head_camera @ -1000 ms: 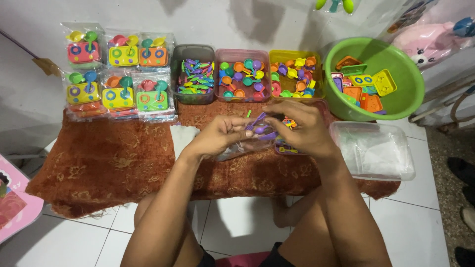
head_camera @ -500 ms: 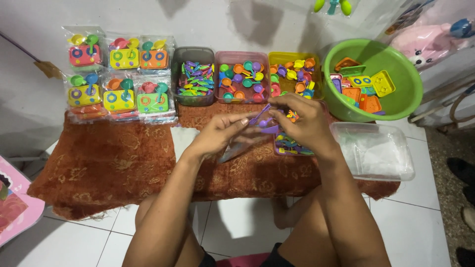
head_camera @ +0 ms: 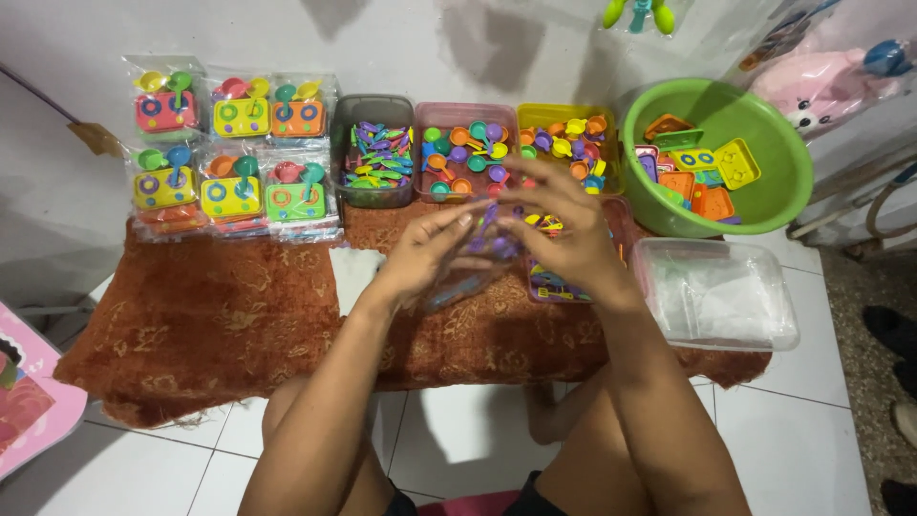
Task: The person sits on the floor and packs colorful plastic toy cutlery, including forks, spoons, and knives, into small clear plastic bags. They arrange the items inside the bags and seal them, placing the finished packages on a table covered with a brown cloth. Later, the person wipes an orange plastic item with a purple cloth.
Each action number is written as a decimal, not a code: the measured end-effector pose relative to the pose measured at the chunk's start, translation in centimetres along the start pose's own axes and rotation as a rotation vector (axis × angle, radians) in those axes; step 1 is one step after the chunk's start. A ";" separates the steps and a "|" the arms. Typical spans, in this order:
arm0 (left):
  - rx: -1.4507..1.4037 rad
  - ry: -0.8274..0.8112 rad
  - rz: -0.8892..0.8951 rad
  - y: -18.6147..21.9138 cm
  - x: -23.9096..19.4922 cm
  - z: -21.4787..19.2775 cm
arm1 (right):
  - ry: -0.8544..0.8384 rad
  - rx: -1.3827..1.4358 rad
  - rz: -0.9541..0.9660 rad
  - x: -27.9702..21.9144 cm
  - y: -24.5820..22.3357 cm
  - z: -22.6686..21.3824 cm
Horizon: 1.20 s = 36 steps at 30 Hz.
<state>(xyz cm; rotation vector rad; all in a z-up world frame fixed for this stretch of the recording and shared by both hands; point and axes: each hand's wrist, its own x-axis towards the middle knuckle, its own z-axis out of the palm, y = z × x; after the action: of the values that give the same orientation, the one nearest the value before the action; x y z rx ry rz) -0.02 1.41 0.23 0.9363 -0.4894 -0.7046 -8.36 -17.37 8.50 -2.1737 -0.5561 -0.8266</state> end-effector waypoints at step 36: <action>0.499 -0.084 -0.044 1.4 -2.6 -0.5 | 0.364 0.737 0.620 -0.7 0.9 3.7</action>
<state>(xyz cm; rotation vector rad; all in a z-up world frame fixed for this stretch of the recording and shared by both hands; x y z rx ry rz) -0.99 4.18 0.93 1.3906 -0.7397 -0.6757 -6.91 -15.24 5.68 -1.3448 0.0277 -0.5294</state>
